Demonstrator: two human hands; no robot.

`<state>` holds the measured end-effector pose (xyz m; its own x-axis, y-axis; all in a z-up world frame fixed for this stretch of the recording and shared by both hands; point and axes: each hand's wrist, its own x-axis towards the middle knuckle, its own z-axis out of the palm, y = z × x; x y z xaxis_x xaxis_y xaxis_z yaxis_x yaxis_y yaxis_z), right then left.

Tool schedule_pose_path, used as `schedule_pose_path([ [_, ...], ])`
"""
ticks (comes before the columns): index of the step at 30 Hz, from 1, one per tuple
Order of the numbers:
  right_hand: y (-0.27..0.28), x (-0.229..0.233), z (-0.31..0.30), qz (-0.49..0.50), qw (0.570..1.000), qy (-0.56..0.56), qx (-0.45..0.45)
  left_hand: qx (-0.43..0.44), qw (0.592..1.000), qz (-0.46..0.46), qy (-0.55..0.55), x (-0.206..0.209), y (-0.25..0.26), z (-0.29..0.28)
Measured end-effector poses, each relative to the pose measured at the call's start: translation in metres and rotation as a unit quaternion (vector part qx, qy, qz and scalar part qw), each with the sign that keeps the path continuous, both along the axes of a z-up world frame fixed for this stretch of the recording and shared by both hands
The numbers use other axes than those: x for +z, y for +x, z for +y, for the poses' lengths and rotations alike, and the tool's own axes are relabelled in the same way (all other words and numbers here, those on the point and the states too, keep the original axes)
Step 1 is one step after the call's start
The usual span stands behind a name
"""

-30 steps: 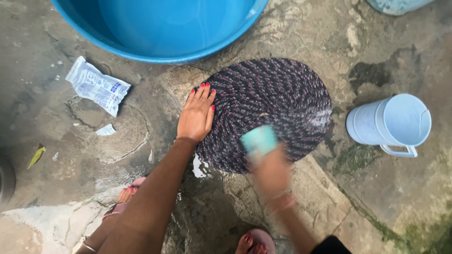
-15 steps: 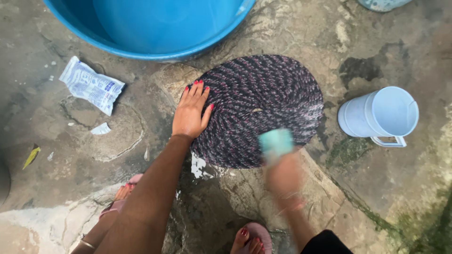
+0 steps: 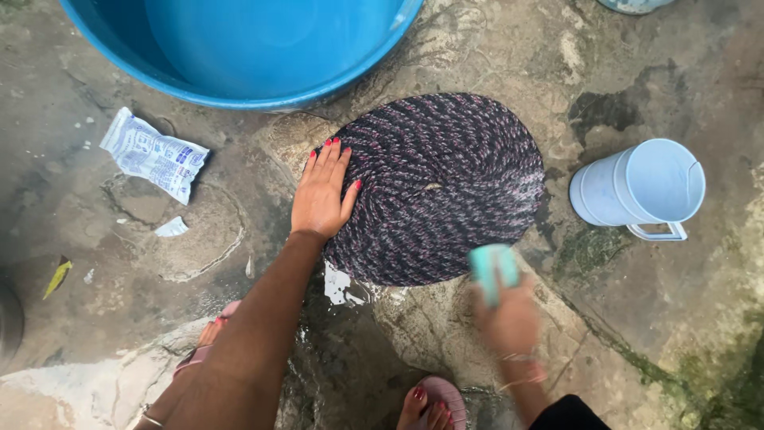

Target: The person washes a dark-colored circular woven rug on a concrete floor by pouring soapy water from a cup and scrubbing the surface with a small blue brush.

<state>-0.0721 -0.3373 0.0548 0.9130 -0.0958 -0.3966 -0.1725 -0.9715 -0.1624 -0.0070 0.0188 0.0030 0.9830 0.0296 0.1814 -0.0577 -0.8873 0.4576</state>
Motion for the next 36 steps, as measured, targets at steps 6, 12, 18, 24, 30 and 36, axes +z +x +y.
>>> schedule_pose_path([
  [6,-0.037,-0.033,0.063,-0.100,0.927,0.018,0.361,-0.007,1.000,0.008,0.014,0.002,-0.002,0.000],
  [12,0.137,0.019,-0.035,-0.211,0.966,-0.090,0.123,-0.001,1.000,0.015,0.002,0.004,0.000,0.000],
  [18,0.031,0.002,0.067,-0.028,0.969,0.229,0.084,0.003,1.000,0.014,0.001,0.004,0.001,0.001],
  [24,0.086,-0.005,0.005,-0.094,0.967,0.000,0.235,0.001,1.000,0.014,0.016,0.005,0.003,0.004],
  [30,0.143,0.008,0.010,-0.073,0.996,-0.017,0.045,0.000,1.000,0.024,0.012,0.009,0.003,0.002],
  [36,-0.003,-0.011,0.123,-0.116,0.892,0.072,0.431,0.003,1.000,0.026,0.008,0.004,0.002,0.001],
])
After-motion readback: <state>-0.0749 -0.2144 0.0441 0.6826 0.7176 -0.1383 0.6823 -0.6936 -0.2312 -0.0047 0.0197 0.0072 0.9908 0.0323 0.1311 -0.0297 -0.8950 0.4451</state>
